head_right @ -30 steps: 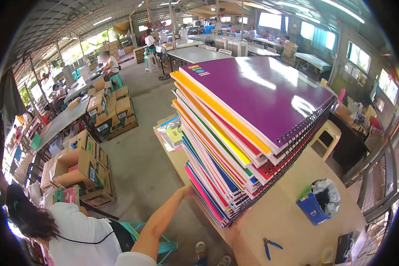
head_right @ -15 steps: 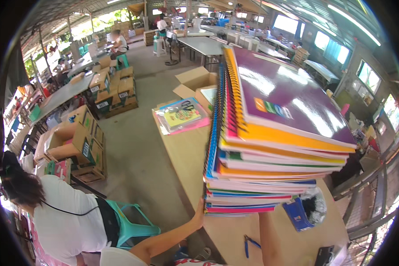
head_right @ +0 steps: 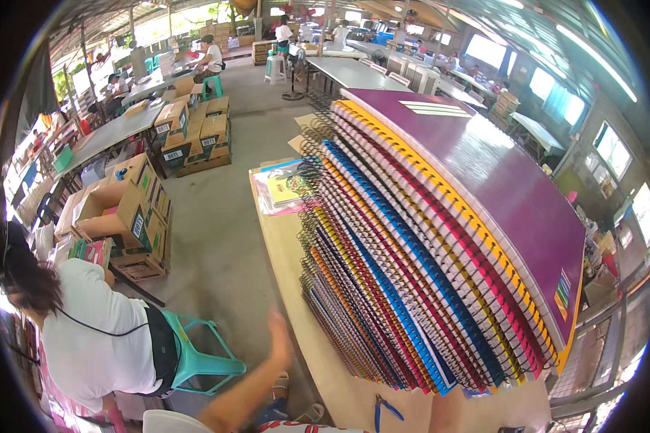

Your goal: The person trims the excess spiral wire from a stack of notebooks using blue-handled shears and then places the stack aside on the table.

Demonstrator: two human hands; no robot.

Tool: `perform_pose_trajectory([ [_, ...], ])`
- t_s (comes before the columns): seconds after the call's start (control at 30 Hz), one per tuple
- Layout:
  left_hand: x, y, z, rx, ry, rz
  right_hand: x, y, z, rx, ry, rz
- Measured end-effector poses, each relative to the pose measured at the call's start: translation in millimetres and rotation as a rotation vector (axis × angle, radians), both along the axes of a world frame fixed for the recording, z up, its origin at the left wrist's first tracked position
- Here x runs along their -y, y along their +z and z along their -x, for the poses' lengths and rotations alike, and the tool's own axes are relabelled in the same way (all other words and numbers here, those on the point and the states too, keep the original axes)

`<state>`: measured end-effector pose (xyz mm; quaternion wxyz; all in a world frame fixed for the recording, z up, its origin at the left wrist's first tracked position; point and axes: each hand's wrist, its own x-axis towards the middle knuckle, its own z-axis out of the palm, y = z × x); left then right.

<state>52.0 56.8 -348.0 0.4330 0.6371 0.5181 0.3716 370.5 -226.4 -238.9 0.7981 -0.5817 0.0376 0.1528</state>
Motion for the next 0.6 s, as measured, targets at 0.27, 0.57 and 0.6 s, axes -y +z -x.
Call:
perform_pose_trajectory([
  [0.27,-194.1,-28.9,-86.1,-0.039,-1.031,0.318,-59.3,-18.1,9.7,-0.046,0.053,-0.026],
  [0.57,-150.7,-44.2,-98.3,-0.019,-1.03,0.562,-88.3,-33.4,-2.4,-0.102,0.024,-0.076],
  [0.6,-148.7,-43.8,-100.3,-0.014,-1.02,0.578,-95.0,-32.8,-10.4,-0.098,0.026,-0.082],
])
